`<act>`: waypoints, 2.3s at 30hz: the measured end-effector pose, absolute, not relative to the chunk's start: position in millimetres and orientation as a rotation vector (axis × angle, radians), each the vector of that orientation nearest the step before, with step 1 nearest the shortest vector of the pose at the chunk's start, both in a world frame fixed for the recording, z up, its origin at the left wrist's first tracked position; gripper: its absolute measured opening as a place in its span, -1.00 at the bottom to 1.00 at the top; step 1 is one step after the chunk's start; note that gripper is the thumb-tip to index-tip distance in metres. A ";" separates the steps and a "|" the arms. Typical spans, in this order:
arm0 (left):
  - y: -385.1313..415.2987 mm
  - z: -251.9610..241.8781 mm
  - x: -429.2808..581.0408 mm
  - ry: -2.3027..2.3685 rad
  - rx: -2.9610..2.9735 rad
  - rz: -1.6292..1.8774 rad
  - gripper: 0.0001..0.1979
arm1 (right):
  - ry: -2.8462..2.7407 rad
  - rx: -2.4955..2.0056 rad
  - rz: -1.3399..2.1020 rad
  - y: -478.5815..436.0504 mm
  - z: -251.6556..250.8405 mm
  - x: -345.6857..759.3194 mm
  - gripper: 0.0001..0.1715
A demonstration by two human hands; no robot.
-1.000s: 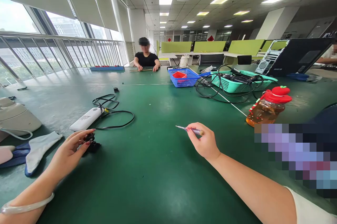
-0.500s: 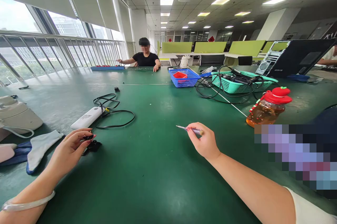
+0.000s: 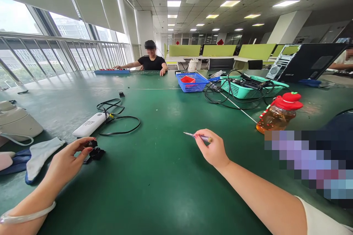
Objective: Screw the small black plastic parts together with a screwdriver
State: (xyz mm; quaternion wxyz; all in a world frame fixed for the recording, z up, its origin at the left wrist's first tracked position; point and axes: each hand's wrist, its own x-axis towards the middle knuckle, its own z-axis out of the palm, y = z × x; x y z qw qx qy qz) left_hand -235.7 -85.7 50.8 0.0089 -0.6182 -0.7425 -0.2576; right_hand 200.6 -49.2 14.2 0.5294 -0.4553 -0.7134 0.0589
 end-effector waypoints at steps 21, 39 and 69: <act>-79.3 37.8 -251.7 -2.198 -2.217 -1.080 -0.65 | -1.700 -1.077 0.154 -49.6 15.5 200.7 -0.79; -73.6 25.3 -282.9 -2.182 -2.262 -1.054 -0.40 | -1.702 -1.042 0.119 -48.3 12.6 201.5 -0.83; -73.5 26.9 -249.6 -2.229 -2.357 -1.271 -0.33 | -1.701 -1.032 0.133 -48.3 12.6 200.7 -0.83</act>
